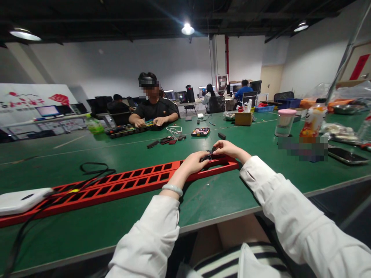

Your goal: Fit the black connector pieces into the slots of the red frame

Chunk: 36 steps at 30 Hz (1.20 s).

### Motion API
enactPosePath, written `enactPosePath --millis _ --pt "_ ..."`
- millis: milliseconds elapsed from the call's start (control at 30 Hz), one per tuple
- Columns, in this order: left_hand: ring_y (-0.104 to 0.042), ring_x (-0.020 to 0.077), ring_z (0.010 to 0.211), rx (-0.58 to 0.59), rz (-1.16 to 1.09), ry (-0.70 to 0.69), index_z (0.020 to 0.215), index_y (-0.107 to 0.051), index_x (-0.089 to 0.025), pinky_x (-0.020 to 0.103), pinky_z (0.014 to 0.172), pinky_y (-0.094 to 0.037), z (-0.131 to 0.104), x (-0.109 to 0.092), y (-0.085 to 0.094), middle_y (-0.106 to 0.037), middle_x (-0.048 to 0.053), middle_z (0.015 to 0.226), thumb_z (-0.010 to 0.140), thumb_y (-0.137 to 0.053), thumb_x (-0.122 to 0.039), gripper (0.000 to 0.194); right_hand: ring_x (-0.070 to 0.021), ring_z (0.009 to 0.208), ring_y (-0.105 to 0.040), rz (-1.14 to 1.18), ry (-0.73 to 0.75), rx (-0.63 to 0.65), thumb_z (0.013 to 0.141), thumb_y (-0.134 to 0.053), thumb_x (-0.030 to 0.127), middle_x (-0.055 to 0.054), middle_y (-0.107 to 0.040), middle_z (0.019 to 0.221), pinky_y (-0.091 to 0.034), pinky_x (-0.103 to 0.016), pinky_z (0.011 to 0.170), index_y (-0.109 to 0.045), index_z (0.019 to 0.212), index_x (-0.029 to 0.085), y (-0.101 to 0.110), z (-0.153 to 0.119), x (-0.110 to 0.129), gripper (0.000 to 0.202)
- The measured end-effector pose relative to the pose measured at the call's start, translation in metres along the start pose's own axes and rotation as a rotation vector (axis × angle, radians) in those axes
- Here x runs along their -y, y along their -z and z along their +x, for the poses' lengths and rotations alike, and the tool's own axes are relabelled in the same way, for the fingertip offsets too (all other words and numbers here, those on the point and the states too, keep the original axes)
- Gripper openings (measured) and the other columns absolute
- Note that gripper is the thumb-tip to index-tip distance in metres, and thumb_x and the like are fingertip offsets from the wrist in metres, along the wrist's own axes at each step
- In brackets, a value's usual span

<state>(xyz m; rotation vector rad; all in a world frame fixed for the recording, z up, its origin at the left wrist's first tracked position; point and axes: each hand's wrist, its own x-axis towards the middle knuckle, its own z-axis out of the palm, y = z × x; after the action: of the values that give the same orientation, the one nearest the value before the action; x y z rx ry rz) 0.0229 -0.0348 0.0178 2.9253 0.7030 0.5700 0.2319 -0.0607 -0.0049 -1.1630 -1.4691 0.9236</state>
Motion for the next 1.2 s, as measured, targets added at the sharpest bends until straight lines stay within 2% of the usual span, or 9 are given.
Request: enactPosePath --millis 200,367,867,1200 --pt "-0.053 0.0188 0.106 0.065 -0.046 -0.020 0.114 -0.056 -0.025 0.025 0.091 -0.037 0.0007 -0.0009 0.0020 -0.057 -0.001 0.117 0.082 -0.045 -0.036 0.036 -0.0110 0.069 -0.055 -0.129 0.055 0.042 0.052 -0.073 0.016 -0.001 -0.059 0.077 -0.045 -0.023 0.064 -0.054 0.087 0.013 -0.0027 -0.0011 0.0022 0.041" --pt "-0.053 0.0199 0.106 0.112 -0.062 -0.016 0.109 -0.061 -0.027 0.025 0.090 -0.038 0.0015 0.0015 0.0016 -0.055 -0.002 0.119 0.082 -0.043 -0.042 0.035 -0.0107 0.067 -0.055 -0.217 0.038 0.086 0.052 -0.074 0.018 -0.001 -0.059 0.077 -0.044 -0.023 0.062 -0.055 0.091 0.012 -0.0046 0.0021 -0.0022 0.044" --pt "-0.053 0.0199 0.107 0.108 -0.081 0.011 0.108 -0.061 -0.027 0.024 0.090 -0.037 0.0006 0.0035 0.0017 -0.053 -0.003 0.121 0.081 -0.044 -0.043 0.035 -0.0133 0.071 -0.057 -0.303 0.084 0.152 0.056 -0.072 0.022 -0.004 -0.063 0.080 -0.044 -0.023 0.063 -0.058 0.091 0.011 -0.0062 0.0026 -0.0011 0.039" --pt "-0.051 0.0202 0.110 0.115 -0.080 0.034 0.107 -0.062 -0.026 0.025 0.092 -0.036 0.0011 0.0048 0.0003 -0.054 -0.001 0.120 0.080 -0.047 -0.041 0.035 -0.0152 0.073 -0.058 -0.385 0.097 0.122 0.055 -0.074 0.032 -0.006 -0.065 0.083 -0.044 -0.023 0.063 -0.062 0.096 0.012 -0.0042 0.0043 -0.0064 0.048"
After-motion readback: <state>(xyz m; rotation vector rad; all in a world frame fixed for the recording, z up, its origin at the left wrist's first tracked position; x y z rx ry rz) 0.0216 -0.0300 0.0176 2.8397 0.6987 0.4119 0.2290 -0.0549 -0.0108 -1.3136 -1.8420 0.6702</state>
